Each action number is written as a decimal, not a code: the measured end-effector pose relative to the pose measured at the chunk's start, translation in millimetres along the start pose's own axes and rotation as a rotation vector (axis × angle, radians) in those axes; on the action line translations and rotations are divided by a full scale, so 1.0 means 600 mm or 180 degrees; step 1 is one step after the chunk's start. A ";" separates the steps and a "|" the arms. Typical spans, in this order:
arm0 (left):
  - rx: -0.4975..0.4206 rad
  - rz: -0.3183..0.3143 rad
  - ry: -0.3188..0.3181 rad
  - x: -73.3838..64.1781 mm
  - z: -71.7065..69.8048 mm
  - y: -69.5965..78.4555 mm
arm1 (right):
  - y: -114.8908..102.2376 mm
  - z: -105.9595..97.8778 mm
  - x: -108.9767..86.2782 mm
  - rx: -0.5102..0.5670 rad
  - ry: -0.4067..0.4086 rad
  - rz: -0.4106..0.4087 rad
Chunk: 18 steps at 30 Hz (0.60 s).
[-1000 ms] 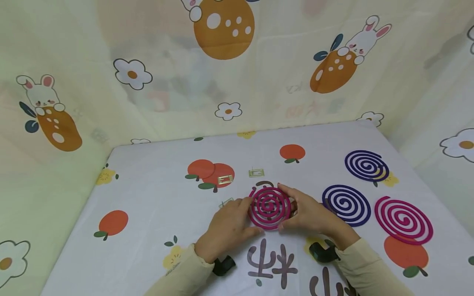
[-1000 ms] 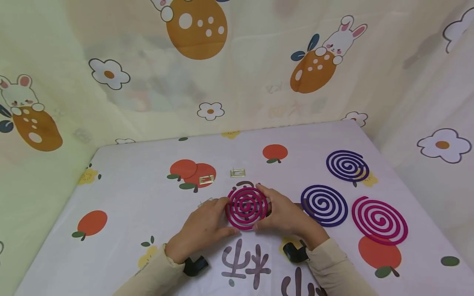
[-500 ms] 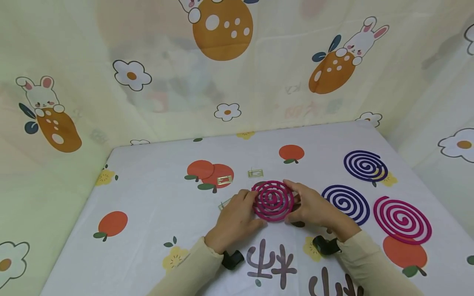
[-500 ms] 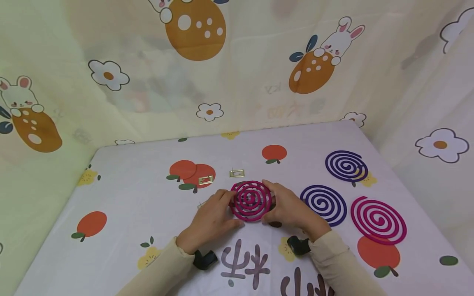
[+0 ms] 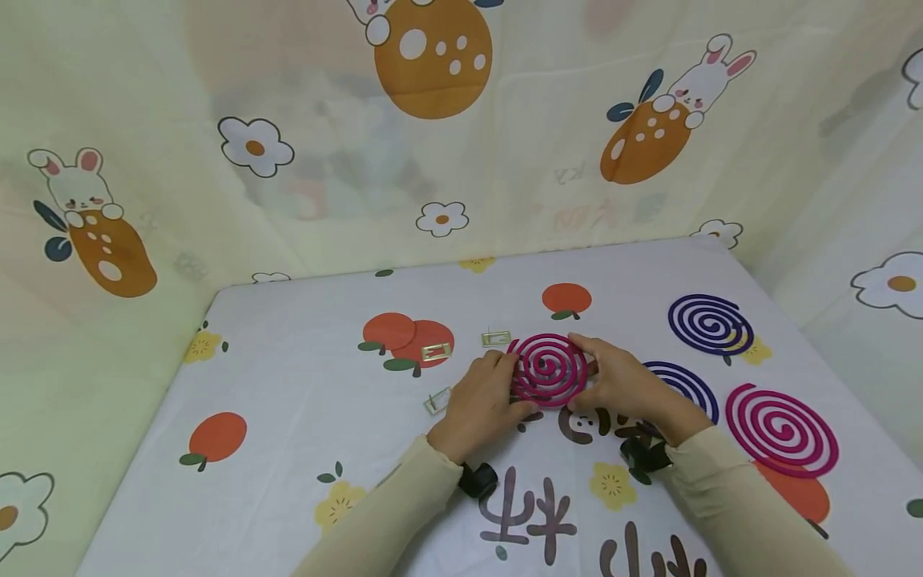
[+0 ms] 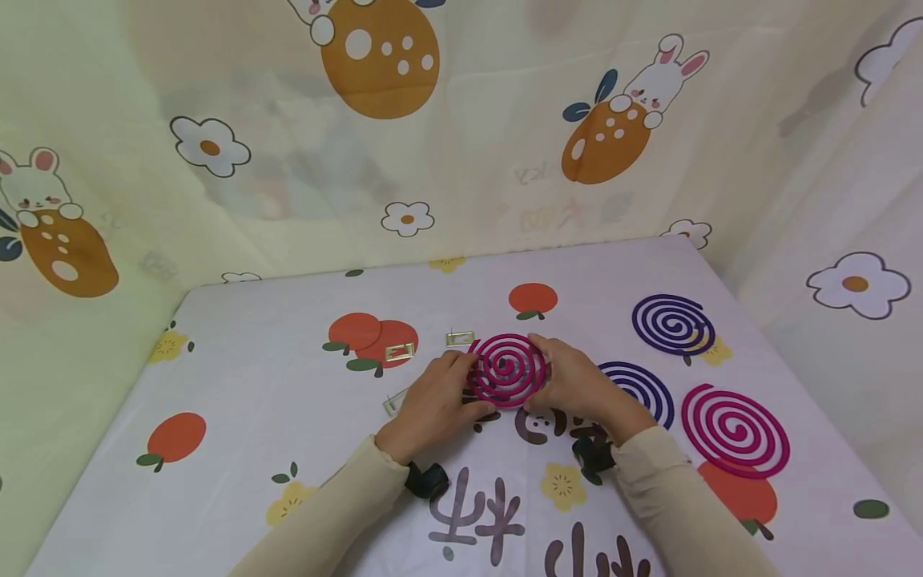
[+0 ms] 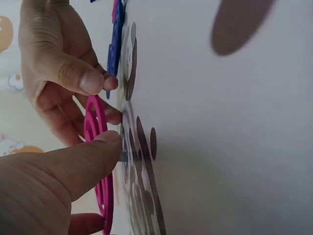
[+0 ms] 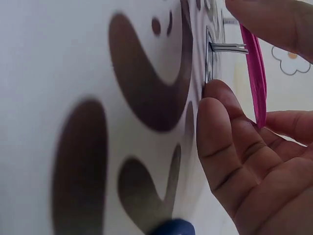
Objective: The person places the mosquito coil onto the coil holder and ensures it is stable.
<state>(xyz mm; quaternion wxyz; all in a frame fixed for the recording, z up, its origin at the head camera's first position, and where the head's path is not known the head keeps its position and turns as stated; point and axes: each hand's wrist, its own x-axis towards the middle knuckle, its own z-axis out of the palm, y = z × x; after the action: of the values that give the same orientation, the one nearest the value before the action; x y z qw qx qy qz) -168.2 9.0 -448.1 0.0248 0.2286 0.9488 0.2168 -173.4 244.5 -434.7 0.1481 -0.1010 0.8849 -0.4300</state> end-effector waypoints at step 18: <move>0.0275 0.0024 0.0080 0.068 0.023 0.028 | 0.013 -0.045 0.029 -0.0369 0.0092 0.0149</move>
<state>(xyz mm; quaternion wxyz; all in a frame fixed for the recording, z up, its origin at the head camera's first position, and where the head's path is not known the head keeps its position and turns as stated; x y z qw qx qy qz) -195.9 46.1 -451.4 0.0022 0.2303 0.9566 0.1785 -199.5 263.8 -427.8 0.1392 -0.0825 0.9124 -0.3759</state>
